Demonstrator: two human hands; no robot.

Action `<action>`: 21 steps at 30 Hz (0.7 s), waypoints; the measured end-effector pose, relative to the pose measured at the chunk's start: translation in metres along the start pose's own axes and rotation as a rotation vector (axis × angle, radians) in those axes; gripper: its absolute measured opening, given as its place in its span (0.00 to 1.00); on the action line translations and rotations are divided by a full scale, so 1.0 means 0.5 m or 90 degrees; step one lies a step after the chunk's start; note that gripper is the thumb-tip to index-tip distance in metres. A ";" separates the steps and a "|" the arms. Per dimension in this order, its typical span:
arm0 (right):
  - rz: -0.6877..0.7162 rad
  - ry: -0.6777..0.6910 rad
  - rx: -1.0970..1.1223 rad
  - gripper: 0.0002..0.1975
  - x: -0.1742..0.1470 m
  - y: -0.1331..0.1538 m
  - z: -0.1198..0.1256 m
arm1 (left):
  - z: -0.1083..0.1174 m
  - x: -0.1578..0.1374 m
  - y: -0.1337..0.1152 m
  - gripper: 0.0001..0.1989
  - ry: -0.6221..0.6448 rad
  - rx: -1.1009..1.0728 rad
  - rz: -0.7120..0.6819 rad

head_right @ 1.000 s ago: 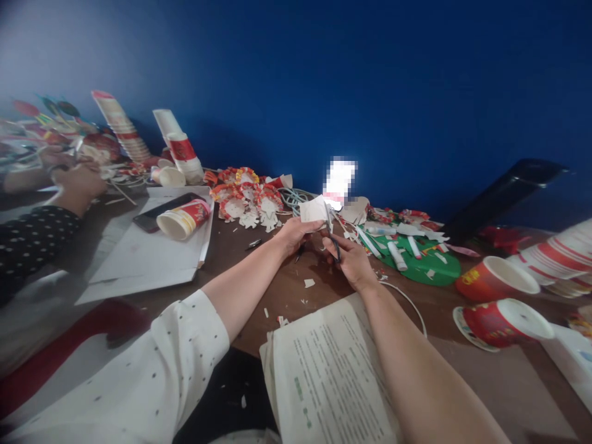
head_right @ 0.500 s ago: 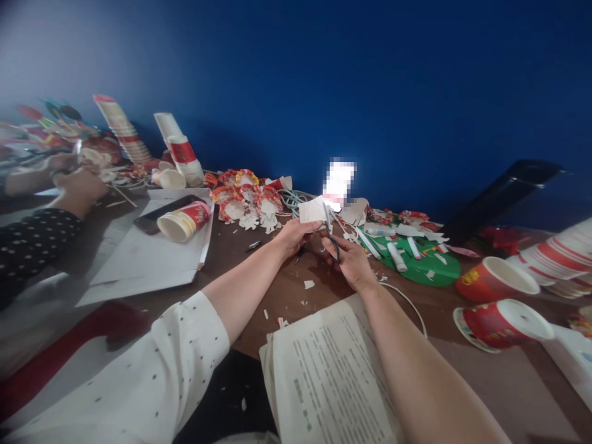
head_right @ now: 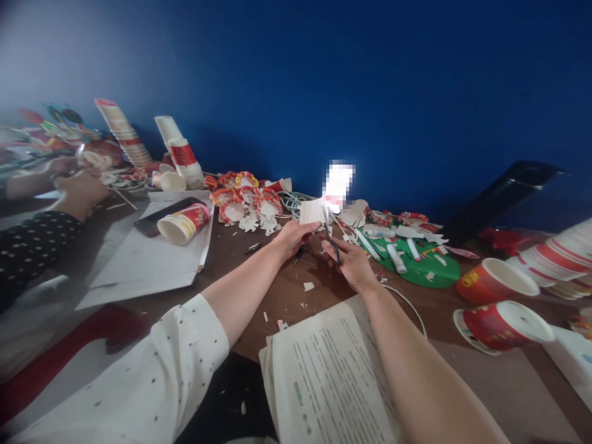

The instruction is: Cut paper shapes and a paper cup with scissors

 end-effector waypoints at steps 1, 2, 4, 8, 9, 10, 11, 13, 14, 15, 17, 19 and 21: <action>-0.001 0.001 -0.003 0.28 0.001 -0.002 0.001 | 0.001 0.001 0.000 0.15 -0.001 0.004 -0.001; -0.002 -0.002 -0.007 0.27 0.002 -0.004 0.002 | 0.001 0.001 0.000 0.14 -0.002 0.008 -0.001; -0.002 -0.011 -0.019 0.27 0.003 -0.006 0.006 | 0.002 0.001 -0.001 0.13 -0.004 0.010 0.001; 0.005 -0.015 -0.040 0.28 0.002 -0.002 0.008 | 0.000 0.000 -0.003 0.13 -0.004 0.000 0.004; 0.004 -0.014 -0.044 0.28 0.002 0.000 0.008 | 0.000 -0.001 -0.002 0.13 -0.004 0.000 0.006; 0.002 -0.013 -0.048 0.28 0.001 0.000 0.008 | 0.001 -0.001 -0.002 0.13 -0.004 0.001 0.008; 0.000 -0.014 -0.050 0.29 0.001 0.001 0.008 | 0.001 -0.001 -0.001 0.13 -0.005 0.004 0.009; 0.000 -0.014 -0.050 0.29 0.000 0.003 0.008 | 0.004 -0.001 -0.001 0.13 -0.011 0.016 0.006; 0.003 -0.013 -0.049 0.29 0.000 0.004 0.008 | 0.005 0.000 -0.001 0.12 -0.013 0.021 0.003; 0.006 -0.014 -0.048 0.29 -0.001 0.006 0.008 | 0.005 0.001 -0.001 0.12 -0.013 0.022 0.001; 0.008 -0.015 -0.056 0.29 -0.004 0.009 0.007 | 0.007 0.002 0.000 0.13 -0.015 0.017 -0.002; 0.003 -0.017 -0.066 0.29 -0.006 0.010 0.005 | 0.009 0.004 0.002 0.13 -0.017 0.010 -0.003; -0.006 -0.017 -0.068 0.29 -0.008 0.011 0.003 | 0.012 0.006 0.004 0.14 -0.023 0.012 -0.004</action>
Point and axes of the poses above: each hand's wrist, its own x-axis towards the middle knuckle, its own z-axis out of the back of the hand, y = z × x, the point moved 9 cm from there along x, towards the middle knuckle, and after that the axes turned 12 degrees about -z, right-handed, at the moved point
